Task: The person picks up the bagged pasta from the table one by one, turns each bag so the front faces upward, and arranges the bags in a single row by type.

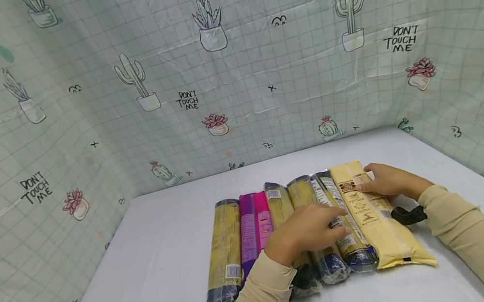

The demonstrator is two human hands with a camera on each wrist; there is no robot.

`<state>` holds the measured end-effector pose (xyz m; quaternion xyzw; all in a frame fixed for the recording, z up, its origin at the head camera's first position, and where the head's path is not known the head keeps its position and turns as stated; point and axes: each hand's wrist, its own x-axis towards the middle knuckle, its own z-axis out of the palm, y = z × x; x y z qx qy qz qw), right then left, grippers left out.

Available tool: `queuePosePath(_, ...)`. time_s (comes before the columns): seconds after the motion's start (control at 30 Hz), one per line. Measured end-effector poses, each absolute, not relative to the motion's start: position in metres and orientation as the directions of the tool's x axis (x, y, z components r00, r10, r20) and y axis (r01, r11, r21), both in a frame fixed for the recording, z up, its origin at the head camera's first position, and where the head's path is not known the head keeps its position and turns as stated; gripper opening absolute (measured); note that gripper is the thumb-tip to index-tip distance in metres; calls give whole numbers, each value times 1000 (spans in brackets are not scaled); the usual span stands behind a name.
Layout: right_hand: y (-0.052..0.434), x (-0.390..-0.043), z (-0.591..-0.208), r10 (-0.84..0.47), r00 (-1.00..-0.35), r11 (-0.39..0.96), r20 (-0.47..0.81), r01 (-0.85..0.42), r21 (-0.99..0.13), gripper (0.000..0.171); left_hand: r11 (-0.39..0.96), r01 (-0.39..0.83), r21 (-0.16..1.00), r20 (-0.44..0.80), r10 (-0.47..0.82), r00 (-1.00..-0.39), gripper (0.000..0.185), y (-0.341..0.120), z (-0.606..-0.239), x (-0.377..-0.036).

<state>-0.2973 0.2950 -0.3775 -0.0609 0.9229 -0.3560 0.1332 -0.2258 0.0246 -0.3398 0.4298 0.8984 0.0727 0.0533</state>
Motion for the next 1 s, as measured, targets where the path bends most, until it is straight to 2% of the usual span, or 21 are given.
queuePosePath(0.3,272,-288,-367,-263,-947,872,-186,-151,-465,89,652,739,170,-81,757,-649,46,33,-340,-227)
queuePosePath(0.33,270,-286,-366,-269,-944,879,-189,-162,-448,87,652,738,172,-84,756,-649,46,33,-340,-227)
queuePosePath(0.5,258,-276,-360,-275,-945,926,-177,-210,-314,53,655,735,173,-86,754,-651,47,34,-341,-226)
queuePosePath(0.63,249,-271,-358,-232,-966,957,-113,-206,-206,42,659,736,155,-78,751,-656,46,33,-343,-223)
queuePosePath(0.73,244,-269,-359,-219,-972,957,-83,-197,-215,32,636,761,125,-53,770,-635,44,35,-345,-221)
queuePosePath(0.87,243,-273,-360,-234,-968,938,-91,-200,-283,25,568,822,54,15,822,-569,39,40,-349,-219)
queuePosePath(1.0,254,-280,-360,-263,-961,905,-88,-214,-367,31,524,852,1,51,850,-524,38,45,-354,-216)
